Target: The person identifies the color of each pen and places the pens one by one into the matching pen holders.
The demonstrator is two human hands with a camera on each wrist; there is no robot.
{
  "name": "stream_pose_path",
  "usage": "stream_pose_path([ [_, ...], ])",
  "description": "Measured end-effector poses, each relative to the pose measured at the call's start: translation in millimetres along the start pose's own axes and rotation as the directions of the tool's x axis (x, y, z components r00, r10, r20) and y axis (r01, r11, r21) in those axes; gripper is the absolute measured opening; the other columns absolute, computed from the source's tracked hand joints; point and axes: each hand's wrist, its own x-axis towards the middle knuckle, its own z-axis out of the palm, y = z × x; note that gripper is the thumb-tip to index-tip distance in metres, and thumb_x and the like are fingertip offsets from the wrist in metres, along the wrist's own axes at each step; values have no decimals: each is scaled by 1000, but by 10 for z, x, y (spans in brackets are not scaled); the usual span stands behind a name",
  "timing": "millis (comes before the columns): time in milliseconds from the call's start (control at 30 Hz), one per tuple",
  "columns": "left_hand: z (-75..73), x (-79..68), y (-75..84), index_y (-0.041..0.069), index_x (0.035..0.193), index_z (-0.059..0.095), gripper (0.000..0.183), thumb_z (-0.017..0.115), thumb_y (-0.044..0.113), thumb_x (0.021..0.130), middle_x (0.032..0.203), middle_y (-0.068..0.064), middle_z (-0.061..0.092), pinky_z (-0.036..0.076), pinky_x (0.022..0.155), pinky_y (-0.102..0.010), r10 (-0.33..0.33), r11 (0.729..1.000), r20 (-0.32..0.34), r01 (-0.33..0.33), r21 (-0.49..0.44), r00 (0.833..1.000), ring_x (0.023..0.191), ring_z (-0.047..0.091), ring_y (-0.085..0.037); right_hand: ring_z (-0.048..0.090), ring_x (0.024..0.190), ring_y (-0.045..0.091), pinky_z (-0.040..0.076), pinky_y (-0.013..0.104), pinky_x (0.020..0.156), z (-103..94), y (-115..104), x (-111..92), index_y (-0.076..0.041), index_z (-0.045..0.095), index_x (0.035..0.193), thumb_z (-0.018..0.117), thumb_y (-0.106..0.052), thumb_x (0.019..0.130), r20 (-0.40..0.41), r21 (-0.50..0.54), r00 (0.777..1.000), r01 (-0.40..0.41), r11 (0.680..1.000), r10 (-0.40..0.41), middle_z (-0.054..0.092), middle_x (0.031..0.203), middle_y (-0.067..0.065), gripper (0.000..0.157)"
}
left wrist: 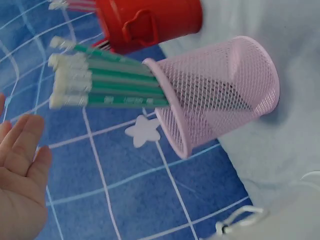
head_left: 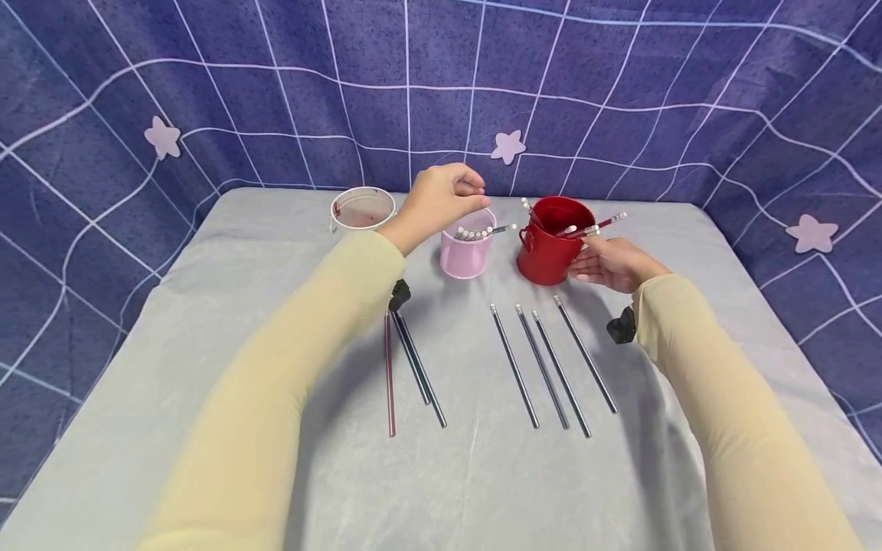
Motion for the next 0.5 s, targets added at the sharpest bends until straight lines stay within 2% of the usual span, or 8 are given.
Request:
stream_pose_path([
  [267, -261, -189, -82, 1, 104, 67, 26, 74, 17, 85, 102, -12, 72, 52, 82, -25, -65, 998, -19, 65, 8, 998, 94, 67, -18, 66, 85, 9, 53, 23, 86, -8, 9, 13, 25, 22, 136, 26, -27, 105, 16, -1, 1000, 10, 1000, -10, 66, 92, 4, 60],
  [500, -376, -347, -204, 1, 103, 67, 25, 74, 18, 86, 102, -12, 72, 52, 83, -28, -115, 993, -13, 115, 10, 993, 95, 66, -19, 66, 84, 9, 54, 21, 82, 5, 5, 9, 25, 25, 134, 25, -27, 105, 22, -6, 1000, 12, 1000, -12, 66, 89, 3, 59],
])
